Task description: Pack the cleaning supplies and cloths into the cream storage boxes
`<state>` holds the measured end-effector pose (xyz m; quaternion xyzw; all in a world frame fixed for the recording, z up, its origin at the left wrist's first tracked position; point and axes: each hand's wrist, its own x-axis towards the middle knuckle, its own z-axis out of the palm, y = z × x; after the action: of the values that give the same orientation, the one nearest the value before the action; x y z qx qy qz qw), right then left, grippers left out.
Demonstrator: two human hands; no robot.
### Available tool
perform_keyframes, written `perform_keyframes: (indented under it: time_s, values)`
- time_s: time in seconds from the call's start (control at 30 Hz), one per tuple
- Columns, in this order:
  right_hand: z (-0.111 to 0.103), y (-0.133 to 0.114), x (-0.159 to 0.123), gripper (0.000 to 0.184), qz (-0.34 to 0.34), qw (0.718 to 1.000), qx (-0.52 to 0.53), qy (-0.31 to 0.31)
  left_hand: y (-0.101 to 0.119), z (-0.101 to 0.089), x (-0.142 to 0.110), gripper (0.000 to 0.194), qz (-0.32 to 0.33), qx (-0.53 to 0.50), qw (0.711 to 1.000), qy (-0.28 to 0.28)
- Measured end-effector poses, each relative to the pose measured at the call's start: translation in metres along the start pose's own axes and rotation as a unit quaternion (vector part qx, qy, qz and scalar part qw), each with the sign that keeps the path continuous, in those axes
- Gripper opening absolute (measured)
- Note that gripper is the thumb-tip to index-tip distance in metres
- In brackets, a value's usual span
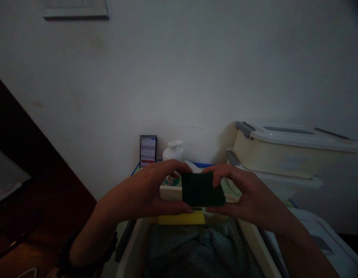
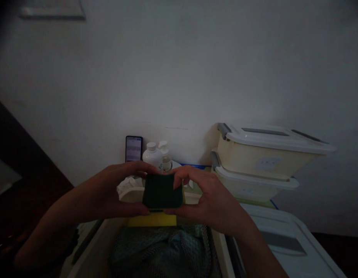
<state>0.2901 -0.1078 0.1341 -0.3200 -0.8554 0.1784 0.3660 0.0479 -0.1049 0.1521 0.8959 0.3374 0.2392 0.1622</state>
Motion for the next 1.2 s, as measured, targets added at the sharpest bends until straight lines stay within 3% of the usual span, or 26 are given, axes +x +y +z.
perform_keyframes:
  time_s: [0.33,0.7,1.2]
  values:
    - [-0.003,-0.0003,-0.0015,0.035,0.003,1.0,-0.008,-0.018,0.0014,0.0029,0.0009,0.044,0.013,0.028,0.999,0.014]
    - [-0.006,-0.0001,-0.0075,0.064,0.018,0.998,-0.014,-0.056,0.0025,0.0056,0.0016,0.039,0.031,0.041,0.998,0.024]
    - [-0.0039,-0.004,-0.0026,0.045,-0.003,0.999,-0.005,-0.054,0.003,0.0085,0.0051,0.022,0.061,0.045,0.997,0.015]
